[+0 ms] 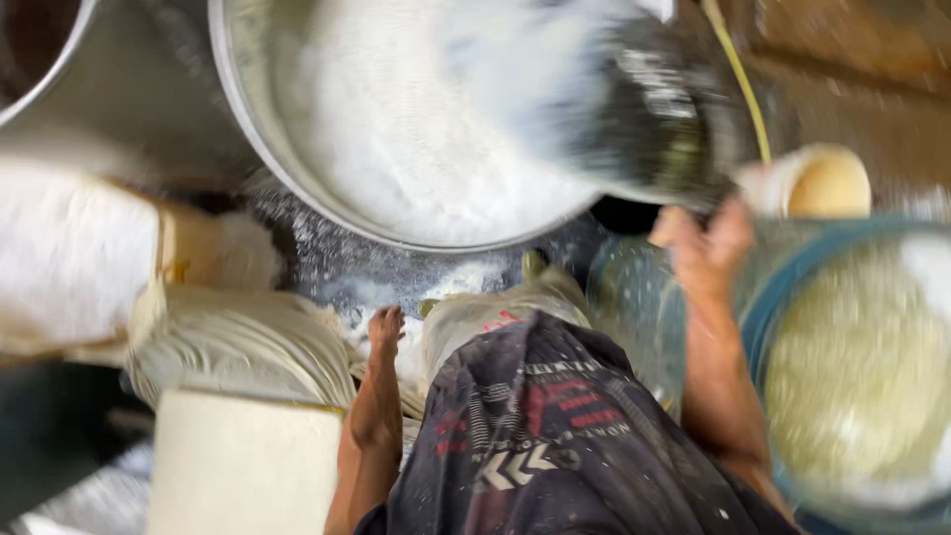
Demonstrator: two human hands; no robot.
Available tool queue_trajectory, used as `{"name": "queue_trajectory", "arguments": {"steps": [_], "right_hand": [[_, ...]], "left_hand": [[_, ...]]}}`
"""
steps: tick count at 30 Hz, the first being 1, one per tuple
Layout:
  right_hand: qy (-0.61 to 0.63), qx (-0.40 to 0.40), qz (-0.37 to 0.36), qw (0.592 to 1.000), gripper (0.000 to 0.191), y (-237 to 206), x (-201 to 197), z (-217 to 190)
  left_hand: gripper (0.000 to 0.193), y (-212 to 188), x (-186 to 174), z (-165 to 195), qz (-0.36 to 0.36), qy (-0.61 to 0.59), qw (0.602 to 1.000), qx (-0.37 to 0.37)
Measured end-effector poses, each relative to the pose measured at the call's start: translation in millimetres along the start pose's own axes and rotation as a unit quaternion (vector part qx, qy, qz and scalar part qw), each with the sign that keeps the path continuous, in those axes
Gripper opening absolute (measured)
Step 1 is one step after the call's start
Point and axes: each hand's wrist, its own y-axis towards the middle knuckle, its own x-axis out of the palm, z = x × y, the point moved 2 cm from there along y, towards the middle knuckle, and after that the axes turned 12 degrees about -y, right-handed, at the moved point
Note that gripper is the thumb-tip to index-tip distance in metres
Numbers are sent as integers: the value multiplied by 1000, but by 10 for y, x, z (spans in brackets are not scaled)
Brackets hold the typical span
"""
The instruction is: The person stands over a large vat of hot milky liquid and uses a wide strainer skimmer to scoop foam off the surface, repeatedly lifting the skimmer and emptying the collected foam into a nearby bucket, alternating between the main vat and a second container.
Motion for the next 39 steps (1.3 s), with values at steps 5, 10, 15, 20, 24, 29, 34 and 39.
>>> {"name": "queue_trajectory", "arguments": {"steps": [5,10,15,20,24,29,34,39], "right_hand": [[128,36,-16,991,36,627,-515,347],[87,58,-81,991,25,1297,-384,825],[203,167,-162,951,15,2003,167,1524],[72,230,-119,963,18,2647,831,2057],[-15,344,-27,938,36,3122,1524,2218],[39,436,-50,898,23,3384,2450,2037],[13,468,-103,878,18,3499,3433,1714],[-24,452,-162,877,19,3564,4475,1361]], "left_hand": [[20,-187,577,209,69,-56,987,137],[23,-531,720,-193,173,-11,966,192],[38,-873,535,-957,207,-5,975,85],[25,-1166,421,-1514,246,-206,939,-121],[31,-1187,357,-1514,247,-284,911,-167],[28,-800,16,-1053,240,-316,905,-153],[28,-360,-577,-442,254,-355,896,-78],[30,-105,-1017,-8,297,-308,904,-12]]}}
